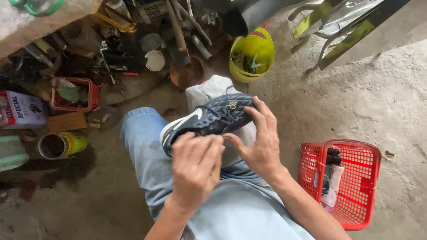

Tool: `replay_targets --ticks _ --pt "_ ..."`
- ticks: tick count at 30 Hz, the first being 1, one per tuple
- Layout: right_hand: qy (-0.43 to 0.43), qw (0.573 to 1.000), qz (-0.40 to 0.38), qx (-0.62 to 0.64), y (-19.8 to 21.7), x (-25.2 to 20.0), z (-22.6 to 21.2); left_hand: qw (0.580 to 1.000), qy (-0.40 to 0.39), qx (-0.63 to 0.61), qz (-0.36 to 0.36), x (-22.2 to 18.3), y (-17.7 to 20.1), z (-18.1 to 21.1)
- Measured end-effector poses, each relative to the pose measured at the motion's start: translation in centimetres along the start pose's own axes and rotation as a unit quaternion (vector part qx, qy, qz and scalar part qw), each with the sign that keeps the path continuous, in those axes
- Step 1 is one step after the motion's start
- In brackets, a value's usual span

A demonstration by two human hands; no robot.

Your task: Repairing a sneaker by applying adhesive to the upper seams and then lacing it up at a workbench.

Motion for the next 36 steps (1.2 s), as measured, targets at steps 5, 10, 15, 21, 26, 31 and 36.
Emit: replay_targets --ticks 5,10,15,21,26,31,36 --pt "-0.031 0.996 -0.038 0.072 -1.6 0.7 -0.9 0.988 0.072 0.13 -0.045 -0.1 -1.0 -4.2" --pt "-0.028 0.993 -0.057 0.095 -1.7 1.3 -1.0 0.969 0.14 0.141 -0.148 -1.3 -4.3 -6.1" --pt "0.063 0.993 -0.051 -0.082 -0.2 1.8 -2.0 0.958 0.171 0.176 -0.148 -1.6 -5.5 -4.4" --pt "0.204 0.96 -0.005 -0.192 0.2 0.1 -4.3 0.961 0.173 0.17 -0.133 -0.6 -5.8 -4.8" --pt "0.303 0.943 -0.072 -0.12 -0.7 -1.2 -4.1 0.967 0.189 0.13 -0.109 -0.8 -5.8 -6.5" --pt "0.38 0.91 -0.16 -0.051 1.2 -2.7 -7.2 0.967 0.19 0.161 -0.05 -0.8 -5.5 -6.7" --pt "0.369 0.866 -0.322 0.105 4.2 -3.4 -8.4 0.975 0.2 0.091 -0.033 -1.0 -5.0 -7.0"
Point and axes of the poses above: each hand's wrist, its own x-axis towards the middle knuckle, its own y-axis out of the back of the hand, z = x × y, the point moved 7 cm from there along x, towards the middle knuckle, and after that the axes turned 13 degrees about -z, right-handed, at the moved point
